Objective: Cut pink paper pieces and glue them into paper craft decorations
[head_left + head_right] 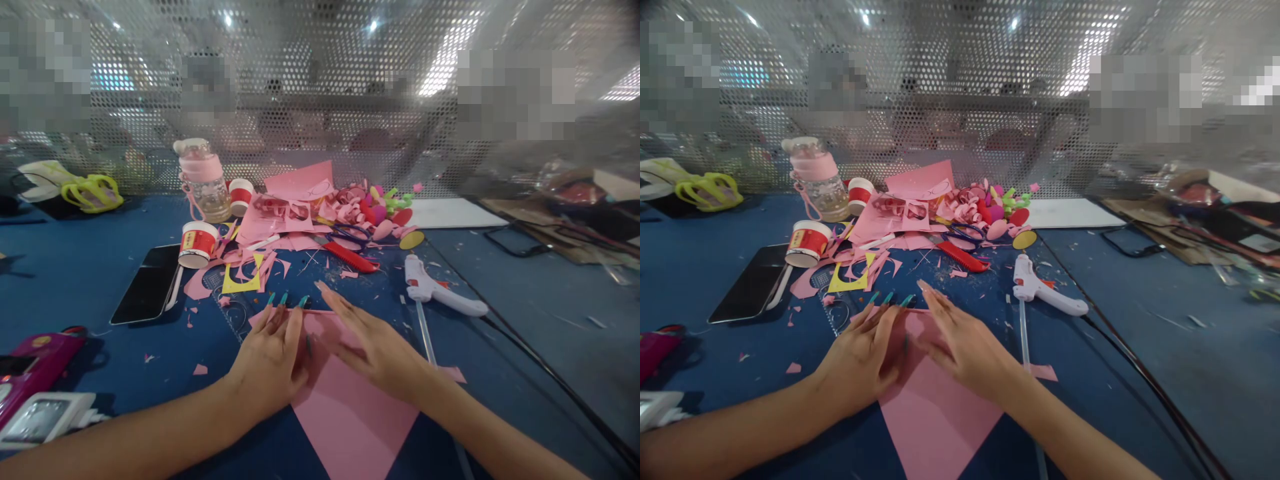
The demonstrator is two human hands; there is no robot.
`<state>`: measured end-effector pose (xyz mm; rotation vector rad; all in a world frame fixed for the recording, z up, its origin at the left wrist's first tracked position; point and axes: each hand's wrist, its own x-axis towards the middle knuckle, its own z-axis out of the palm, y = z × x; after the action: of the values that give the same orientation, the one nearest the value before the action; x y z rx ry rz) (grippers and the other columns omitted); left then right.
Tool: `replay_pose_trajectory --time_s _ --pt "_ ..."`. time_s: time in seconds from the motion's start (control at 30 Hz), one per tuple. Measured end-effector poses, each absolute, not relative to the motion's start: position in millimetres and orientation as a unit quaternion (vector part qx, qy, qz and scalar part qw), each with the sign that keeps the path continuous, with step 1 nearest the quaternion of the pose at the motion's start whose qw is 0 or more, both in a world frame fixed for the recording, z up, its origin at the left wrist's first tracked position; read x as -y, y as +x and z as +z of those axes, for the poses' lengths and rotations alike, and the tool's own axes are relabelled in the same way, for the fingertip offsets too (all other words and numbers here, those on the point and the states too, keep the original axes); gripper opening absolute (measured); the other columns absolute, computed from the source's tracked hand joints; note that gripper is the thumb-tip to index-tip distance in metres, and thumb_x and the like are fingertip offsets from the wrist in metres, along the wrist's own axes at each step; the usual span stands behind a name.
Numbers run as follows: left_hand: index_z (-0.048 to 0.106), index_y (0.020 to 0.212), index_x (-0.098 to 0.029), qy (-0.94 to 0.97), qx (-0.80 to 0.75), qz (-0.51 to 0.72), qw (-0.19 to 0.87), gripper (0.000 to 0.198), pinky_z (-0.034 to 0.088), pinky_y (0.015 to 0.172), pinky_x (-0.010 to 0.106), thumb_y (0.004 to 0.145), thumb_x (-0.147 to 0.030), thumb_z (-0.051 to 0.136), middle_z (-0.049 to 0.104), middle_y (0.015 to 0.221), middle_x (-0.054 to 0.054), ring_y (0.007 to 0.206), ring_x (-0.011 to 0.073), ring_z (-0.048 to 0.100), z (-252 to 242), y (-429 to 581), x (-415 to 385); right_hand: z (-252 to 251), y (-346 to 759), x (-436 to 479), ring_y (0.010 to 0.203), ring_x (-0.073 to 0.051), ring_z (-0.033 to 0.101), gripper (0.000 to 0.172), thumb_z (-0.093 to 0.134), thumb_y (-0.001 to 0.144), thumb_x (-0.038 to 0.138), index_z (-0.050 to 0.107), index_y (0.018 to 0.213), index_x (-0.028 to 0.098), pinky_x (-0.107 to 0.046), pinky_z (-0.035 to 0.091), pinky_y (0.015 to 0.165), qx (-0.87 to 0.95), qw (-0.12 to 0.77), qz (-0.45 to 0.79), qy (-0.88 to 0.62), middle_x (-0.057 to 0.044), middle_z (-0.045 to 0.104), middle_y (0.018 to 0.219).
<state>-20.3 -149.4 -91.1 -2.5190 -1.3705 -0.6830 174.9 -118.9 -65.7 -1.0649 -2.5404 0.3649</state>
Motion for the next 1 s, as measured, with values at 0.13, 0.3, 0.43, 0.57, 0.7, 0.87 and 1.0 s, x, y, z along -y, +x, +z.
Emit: replay_pose_trajectory --time_s 0.13,0.3,0.43,0.57,0.7,0.87,1.0 --pt "0.041 0.118 -0.005 -0.848 0.465 -0.241 0.084 0.050 0.047 0.091 0.046 0.072 -0.023 0.048 0.067 0.098 0.017 0.098 0.0290 0.061 -92 -20 150 -71 164 128 0.127 -0.025 0.036 0.074 0.046 0.083 0.027 0.004 0.143 0.015 -0.044 0.043 0.096 0.900 0.160 0.124 -0.385 -0.015 0.030 0.142" --pt "0.039 0.120 -0.003 -0.854 0.466 -0.222 0.068 0.055 0.045 0.092 0.047 0.068 -0.018 0.047 0.066 0.100 0.017 0.101 0.0296 0.060 -91 -21 150 -77 162 128 0.124 -0.029 0.040 0.069 0.045 0.081 0.026 0.015 0.142 0.010 -0.047 0.046 0.092 0.901 0.143 0.119 -0.392 -0.020 0.036 0.138" --pt "0.039 0.120 0.001 -0.859 0.463 -0.206 0.070 0.056 0.044 0.093 0.048 0.069 -0.019 0.047 0.065 0.101 0.020 0.102 0.0310 0.059 -90 -21 149 -77 163 128 0.125 -0.028 0.038 0.071 0.047 0.077 0.022 0.019 0.140 0.005 -0.045 0.043 0.095 0.903 0.128 0.116 -0.394 -0.021 0.035 0.138" --pt "0.037 0.121 0.001 -0.862 0.454 -0.211 0.083 0.055 0.044 0.092 0.050 0.070 -0.019 0.046 0.066 0.100 0.021 0.102 0.0316 0.059 -88 -20 150 -76 162 129 0.126 -0.029 0.037 0.073 0.046 0.074 0.021 0.020 0.139 0.001 -0.043 0.042 0.097 0.905 0.122 0.116 -0.392 -0.022 0.034 0.138" --pt "0.033 0.125 -0.002 -0.865 0.449 -0.211 0.075 0.058 0.041 0.093 0.056 0.071 -0.018 0.045 0.062 0.112 0.019 0.110 0.0340 0.053 -87 -21 152 -75 162 130 0.126 -0.030 0.036 0.071 0.044 0.074 0.021 0.023 0.137 -0.004 -0.043 0.041 0.098 0.909 0.114 0.111 -0.385 -0.024 0.033 0.138" --pt "0.031 0.127 -0.004 -0.877 0.430 -0.209 0.041 0.058 0.041 0.096 0.050 0.072 -0.016 0.044 0.060 0.115 0.016 0.114 0.0305 0.051 -87 -22 150 -77 162 130 0.127 -0.030 0.034 0.069 0.042 0.077 0.022 0.022 0.137 -0.005 -0.044 0.041 0.097 0.909 0.117 0.110 -0.385 -0.025 0.033 0.138" --pt "0.031 0.127 0.000 -0.879 0.432 -0.198 0.028 0.061 0.043 0.096 0.047 0.070 -0.018 0.046 0.061 0.114 0.018 0.112 0.0304 0.053 -88 -22 147 -78 162 131 0.128 -0.030 0.033 0.069 0.043 0.077 0.023 0.021 0.137 -0.004 -0.045 0.041 0.097 0.908 0.118 0.108 -0.386 -0.025 0.033 0.138"
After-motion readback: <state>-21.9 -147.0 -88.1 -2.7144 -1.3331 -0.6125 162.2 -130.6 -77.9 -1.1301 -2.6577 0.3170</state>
